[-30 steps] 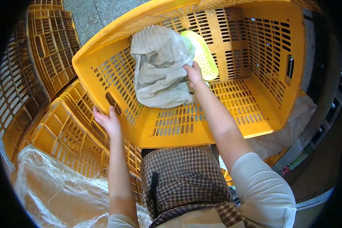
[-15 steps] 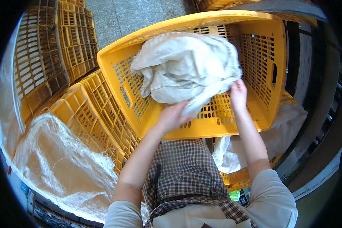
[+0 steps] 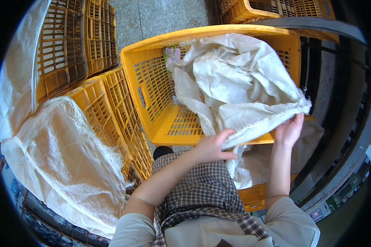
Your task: The person repeatedly picks up white cloth bundles from yellow plastic baskets, places them into large white sacks, and arranges the sacks in a row. The person handles the cloth and sacks by hand, moving between baskets and sacks to continue the packing process.
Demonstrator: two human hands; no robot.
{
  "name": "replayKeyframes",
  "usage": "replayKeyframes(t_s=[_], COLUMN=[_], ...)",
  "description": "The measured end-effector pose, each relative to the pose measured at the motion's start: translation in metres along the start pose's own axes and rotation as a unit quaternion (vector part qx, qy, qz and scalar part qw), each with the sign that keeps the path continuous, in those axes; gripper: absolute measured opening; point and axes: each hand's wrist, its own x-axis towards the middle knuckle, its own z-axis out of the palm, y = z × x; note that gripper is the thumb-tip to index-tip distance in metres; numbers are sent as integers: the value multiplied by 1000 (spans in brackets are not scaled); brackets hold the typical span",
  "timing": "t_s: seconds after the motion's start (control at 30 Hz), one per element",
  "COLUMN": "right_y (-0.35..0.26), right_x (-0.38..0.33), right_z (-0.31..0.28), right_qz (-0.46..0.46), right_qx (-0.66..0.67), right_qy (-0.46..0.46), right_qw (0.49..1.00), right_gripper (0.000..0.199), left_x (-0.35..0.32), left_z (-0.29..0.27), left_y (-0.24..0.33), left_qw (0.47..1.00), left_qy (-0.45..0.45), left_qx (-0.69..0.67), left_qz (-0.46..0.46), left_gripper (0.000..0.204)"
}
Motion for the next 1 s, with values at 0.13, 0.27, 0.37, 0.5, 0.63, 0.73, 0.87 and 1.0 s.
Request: replayKeyframes(t_s=[0.13,0.27,0.37,0.5,0.63,0.73,0.87,1.0], right_y=[-18,47,143,254,326,353,344,253], right_x=[-22,35,100,158,195,200,169,130], right_z=[-8,-24,-39,-59,-43,-29,-19,-14], right_qz=[67,54,-52,48,116,165,54,30], right_qx=[-21,-182,-487,-715,-767,-799,-839,-766], right_qy=[-177,-230,-123,-246,-218,-211,-285,-270], right_qw=[982,954,863,652,592,538,460,582], right_gripper=[46,20,13,48,57,41,34,34], left_x=[-26,-86,-107,-101,-96,-98,-95,-79], left_z=[1,-53,-88,-102,-98,-98,-100,-101], left_y=[20,9,1,-8,-22,-34,-33,-12], left_qw=[996,769,653,611,537,521,589,603], left_qy=[68,532,657,669,728,731,677,672], left_qx=[-65,-353,-377,-423,-427,-440,-442,-428], left_qz=[-10,-38,3,13,-8,-10,7,-37], left_gripper=[35,30,27,42,48,44,41,42])
